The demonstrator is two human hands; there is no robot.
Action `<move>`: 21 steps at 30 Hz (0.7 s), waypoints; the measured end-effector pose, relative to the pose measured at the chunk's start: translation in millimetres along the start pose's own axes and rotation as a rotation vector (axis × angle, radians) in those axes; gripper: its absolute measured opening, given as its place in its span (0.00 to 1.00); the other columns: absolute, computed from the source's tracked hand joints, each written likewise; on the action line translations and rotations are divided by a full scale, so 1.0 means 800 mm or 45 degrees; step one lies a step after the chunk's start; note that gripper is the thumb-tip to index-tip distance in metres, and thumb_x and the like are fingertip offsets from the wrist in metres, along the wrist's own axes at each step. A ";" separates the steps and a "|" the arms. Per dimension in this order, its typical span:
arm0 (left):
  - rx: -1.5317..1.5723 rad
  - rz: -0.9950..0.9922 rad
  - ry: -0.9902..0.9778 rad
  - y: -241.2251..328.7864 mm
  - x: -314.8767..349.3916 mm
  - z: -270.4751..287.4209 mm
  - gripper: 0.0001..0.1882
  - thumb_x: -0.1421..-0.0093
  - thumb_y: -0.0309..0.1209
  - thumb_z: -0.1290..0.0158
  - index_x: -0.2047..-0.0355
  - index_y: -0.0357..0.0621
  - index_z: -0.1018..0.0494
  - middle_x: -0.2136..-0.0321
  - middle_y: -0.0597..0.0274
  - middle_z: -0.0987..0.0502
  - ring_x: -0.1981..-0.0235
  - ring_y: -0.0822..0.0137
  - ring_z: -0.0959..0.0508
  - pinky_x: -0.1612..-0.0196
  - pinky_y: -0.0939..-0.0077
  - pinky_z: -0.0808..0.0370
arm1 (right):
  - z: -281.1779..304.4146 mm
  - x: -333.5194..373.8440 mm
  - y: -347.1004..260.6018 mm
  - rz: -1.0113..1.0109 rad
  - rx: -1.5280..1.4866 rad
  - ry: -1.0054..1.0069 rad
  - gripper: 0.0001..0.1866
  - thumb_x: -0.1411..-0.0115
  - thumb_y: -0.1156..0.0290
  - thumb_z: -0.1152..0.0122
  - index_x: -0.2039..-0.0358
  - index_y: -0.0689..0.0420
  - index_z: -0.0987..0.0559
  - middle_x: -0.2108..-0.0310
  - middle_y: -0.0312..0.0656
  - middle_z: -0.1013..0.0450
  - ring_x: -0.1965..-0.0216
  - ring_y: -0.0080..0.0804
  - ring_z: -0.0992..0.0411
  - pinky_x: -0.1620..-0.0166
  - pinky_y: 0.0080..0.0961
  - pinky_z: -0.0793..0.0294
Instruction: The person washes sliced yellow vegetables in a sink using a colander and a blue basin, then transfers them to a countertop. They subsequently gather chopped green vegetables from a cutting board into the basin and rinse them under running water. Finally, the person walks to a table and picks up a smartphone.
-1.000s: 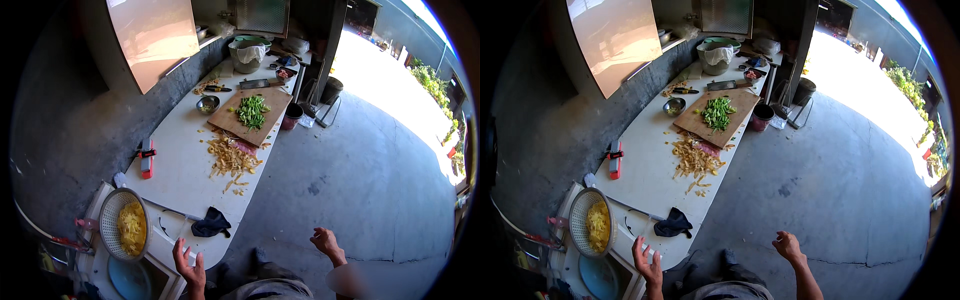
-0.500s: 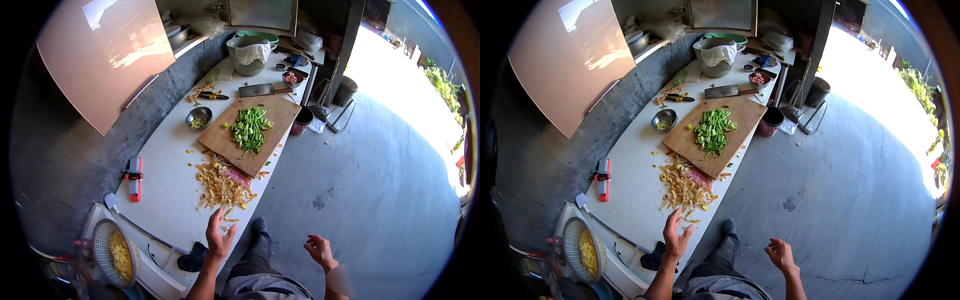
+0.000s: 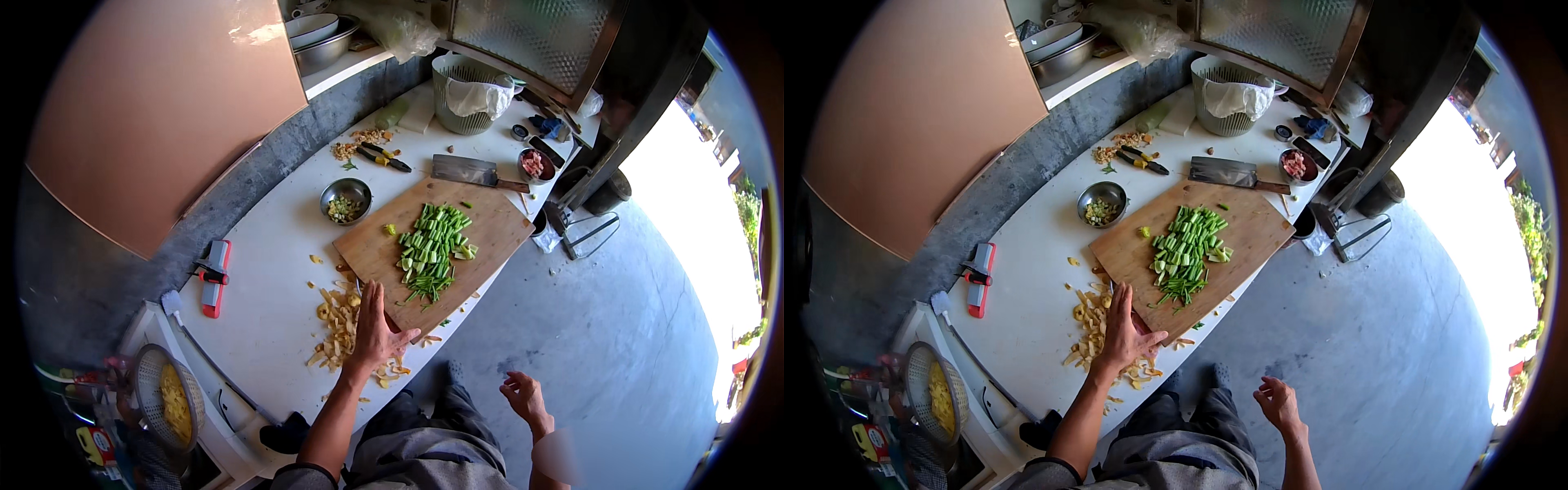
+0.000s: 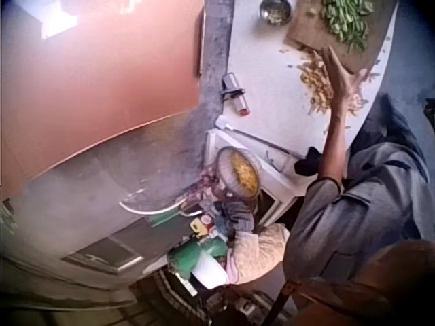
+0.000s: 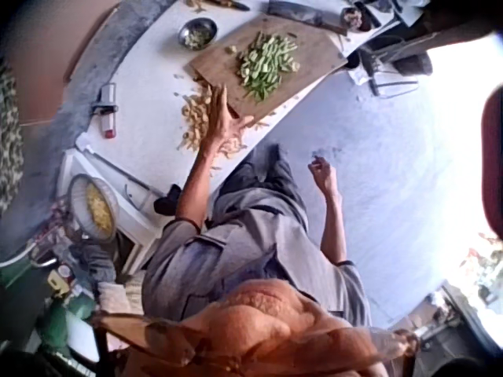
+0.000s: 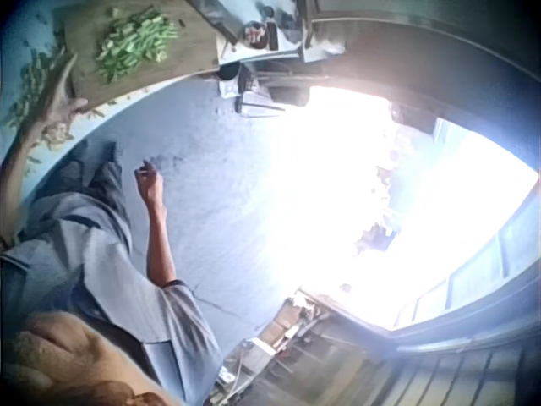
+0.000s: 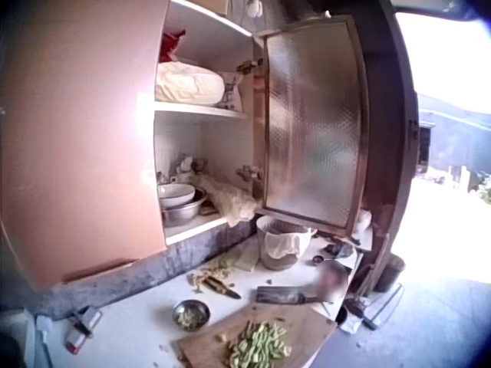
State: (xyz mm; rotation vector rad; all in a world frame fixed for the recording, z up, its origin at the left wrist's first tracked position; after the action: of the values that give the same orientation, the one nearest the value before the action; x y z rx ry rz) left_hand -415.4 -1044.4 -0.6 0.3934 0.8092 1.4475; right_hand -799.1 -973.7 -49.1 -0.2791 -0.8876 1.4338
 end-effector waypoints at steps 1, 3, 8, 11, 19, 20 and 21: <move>-0.042 0.007 0.004 0.000 -0.014 -0.010 0.63 0.54 0.55 0.31 0.30 0.32 0.54 0.31 0.30 0.54 0.29 0.37 0.52 0.29 0.47 0.50 | 0.005 -0.019 -0.002 0.027 -0.011 -0.019 0.21 0.45 0.71 0.33 0.51 0.67 0.21 0.64 0.48 0.19 0.62 0.39 0.19 0.58 0.32 0.20; -0.132 0.015 0.009 0.000 -0.043 -0.032 0.65 0.54 0.58 0.31 0.30 0.32 0.56 0.31 0.30 0.55 0.29 0.37 0.54 0.29 0.46 0.52 | 0.012 -0.059 0.000 0.082 -0.042 -0.056 0.21 0.44 0.71 0.33 0.51 0.66 0.21 0.63 0.49 0.19 0.62 0.40 0.19 0.58 0.33 0.20; -0.212 0.066 0.153 -0.026 -0.097 -0.077 0.67 0.53 0.65 0.36 0.31 0.26 0.56 0.32 0.26 0.55 0.29 0.35 0.55 0.29 0.44 0.54 | 0.046 -0.143 -0.033 0.323 0.030 -0.208 0.19 0.43 0.72 0.34 0.52 0.66 0.21 0.62 0.49 0.19 0.62 0.40 0.19 0.58 0.32 0.20; -0.204 0.221 0.204 -0.039 -0.124 -0.089 0.65 0.52 0.61 0.35 0.30 0.29 0.55 0.31 0.31 0.54 0.28 0.39 0.54 0.29 0.49 0.52 | 0.084 -0.186 -0.036 0.327 -0.037 -0.211 0.19 0.43 0.72 0.34 0.53 0.66 0.21 0.62 0.50 0.19 0.63 0.40 0.19 0.58 0.32 0.20; -0.100 0.306 0.415 -0.076 -0.186 -0.103 0.47 0.43 0.49 0.37 0.37 0.25 0.42 0.36 0.32 0.41 0.33 0.38 0.42 0.31 0.50 0.45 | 0.150 -0.245 0.005 0.326 0.025 -0.183 0.19 0.43 0.73 0.34 0.52 0.66 0.21 0.64 0.50 0.19 0.64 0.41 0.20 0.59 0.32 0.20; -0.130 0.287 0.405 -0.083 -0.188 -0.102 0.45 0.42 0.48 0.37 0.38 0.25 0.40 0.36 0.32 0.41 0.33 0.38 0.42 0.31 0.50 0.45 | 0.152 -0.249 0.006 0.332 0.028 -0.193 0.18 0.43 0.73 0.34 0.53 0.67 0.21 0.64 0.50 0.19 0.64 0.41 0.20 0.59 0.32 0.20; -0.150 0.264 0.392 -0.080 -0.193 -0.104 0.43 0.42 0.47 0.37 0.39 0.25 0.38 0.36 0.33 0.40 0.34 0.38 0.42 0.31 0.50 0.45 | 0.156 -0.253 0.008 0.332 0.037 -0.196 0.18 0.43 0.73 0.34 0.53 0.67 0.21 0.64 0.50 0.19 0.64 0.41 0.20 0.59 0.32 0.20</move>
State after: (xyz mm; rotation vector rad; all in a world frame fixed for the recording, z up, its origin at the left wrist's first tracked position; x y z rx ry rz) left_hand -415.8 -1220.4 -62.8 0.1692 0.9428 1.7687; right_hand -865.8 -1202.0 -42.9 -0.2727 -0.9810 1.7264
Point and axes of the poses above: each hand's wrist, its own x-axis away from the middle knuckle, its own z-axis out of the back of the hand, y = z × x, the point moved 10 cm from there along -x, towards the middle knuckle
